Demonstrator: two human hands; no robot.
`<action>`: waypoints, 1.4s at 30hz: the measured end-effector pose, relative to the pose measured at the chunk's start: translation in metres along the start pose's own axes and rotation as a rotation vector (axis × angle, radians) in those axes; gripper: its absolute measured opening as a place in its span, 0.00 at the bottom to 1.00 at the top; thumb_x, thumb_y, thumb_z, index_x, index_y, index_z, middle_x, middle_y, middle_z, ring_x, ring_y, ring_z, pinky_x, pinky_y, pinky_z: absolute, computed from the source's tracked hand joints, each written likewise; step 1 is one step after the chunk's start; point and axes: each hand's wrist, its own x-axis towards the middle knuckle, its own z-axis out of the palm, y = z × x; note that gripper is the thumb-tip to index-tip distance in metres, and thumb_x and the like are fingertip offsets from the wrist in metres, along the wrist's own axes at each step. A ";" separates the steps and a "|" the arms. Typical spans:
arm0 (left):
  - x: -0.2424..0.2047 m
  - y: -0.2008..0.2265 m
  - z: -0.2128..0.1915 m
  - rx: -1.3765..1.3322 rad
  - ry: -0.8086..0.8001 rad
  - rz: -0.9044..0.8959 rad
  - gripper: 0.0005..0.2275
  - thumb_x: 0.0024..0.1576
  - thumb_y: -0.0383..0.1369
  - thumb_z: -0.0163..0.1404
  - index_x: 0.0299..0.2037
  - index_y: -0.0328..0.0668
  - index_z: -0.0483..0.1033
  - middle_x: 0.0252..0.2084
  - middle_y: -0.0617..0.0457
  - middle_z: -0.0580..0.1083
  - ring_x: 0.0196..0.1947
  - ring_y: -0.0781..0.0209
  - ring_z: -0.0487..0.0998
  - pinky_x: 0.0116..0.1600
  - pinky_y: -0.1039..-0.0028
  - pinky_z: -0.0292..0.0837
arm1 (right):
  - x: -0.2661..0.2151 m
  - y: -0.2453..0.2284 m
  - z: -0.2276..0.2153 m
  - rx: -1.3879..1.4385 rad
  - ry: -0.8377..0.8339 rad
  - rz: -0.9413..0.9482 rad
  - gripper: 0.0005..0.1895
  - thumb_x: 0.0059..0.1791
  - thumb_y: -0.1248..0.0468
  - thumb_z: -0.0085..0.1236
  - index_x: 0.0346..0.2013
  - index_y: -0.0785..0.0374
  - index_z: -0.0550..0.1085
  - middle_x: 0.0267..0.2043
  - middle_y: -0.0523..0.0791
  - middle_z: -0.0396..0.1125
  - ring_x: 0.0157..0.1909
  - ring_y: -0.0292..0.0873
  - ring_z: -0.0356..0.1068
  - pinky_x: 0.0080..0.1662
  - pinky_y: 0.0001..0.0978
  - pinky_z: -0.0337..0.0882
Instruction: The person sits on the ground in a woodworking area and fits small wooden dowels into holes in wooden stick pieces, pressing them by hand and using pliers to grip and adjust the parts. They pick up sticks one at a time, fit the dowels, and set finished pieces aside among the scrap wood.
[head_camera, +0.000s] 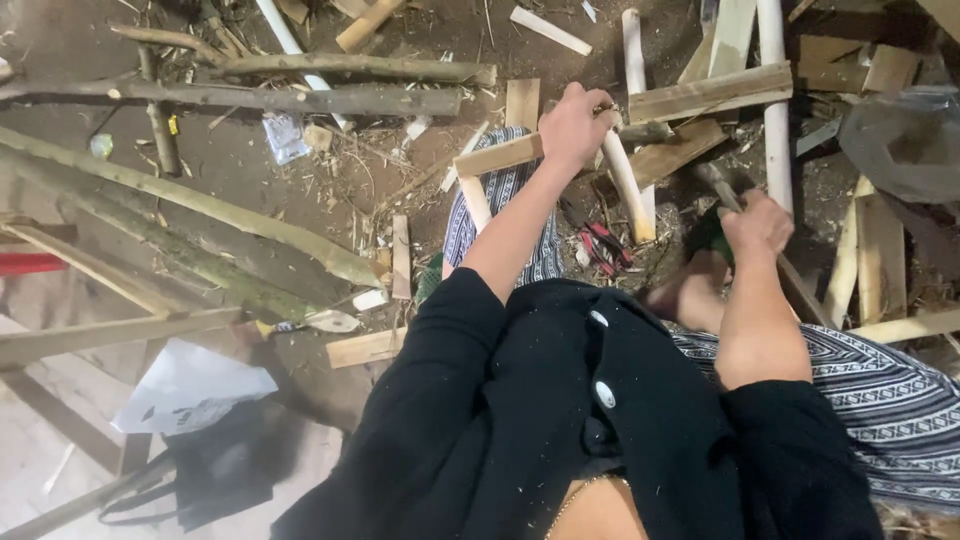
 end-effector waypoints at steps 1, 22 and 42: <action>0.000 -0.001 0.001 -0.017 0.019 0.003 0.09 0.52 0.42 0.52 0.38 0.60 0.83 0.37 0.57 0.71 0.35 0.58 0.77 0.48 0.64 0.70 | -0.003 0.009 0.007 -0.041 0.022 -0.003 0.19 0.46 0.50 0.67 0.46 0.57 0.82 0.38 0.54 0.77 0.39 0.61 0.75 0.43 0.49 0.74; -0.003 0.008 0.004 0.025 -0.014 0.032 0.05 0.53 0.40 0.53 0.32 0.57 0.82 0.34 0.60 0.70 0.31 0.65 0.74 0.40 0.71 0.70 | -0.024 -0.212 -0.153 0.700 -0.392 -0.257 0.43 0.47 0.67 0.62 0.74 0.49 0.54 0.63 0.54 0.58 0.55 0.52 0.66 0.55 0.50 0.70; -0.004 0.002 0.014 0.031 0.109 0.043 0.07 0.54 0.40 0.49 0.33 0.51 0.79 0.39 0.55 0.74 0.37 0.50 0.79 0.46 0.60 0.73 | -0.009 -0.200 -0.022 0.241 0.233 -0.614 0.34 0.55 0.66 0.45 0.77 0.56 0.51 0.52 0.54 0.64 0.34 0.56 0.70 0.36 0.51 0.71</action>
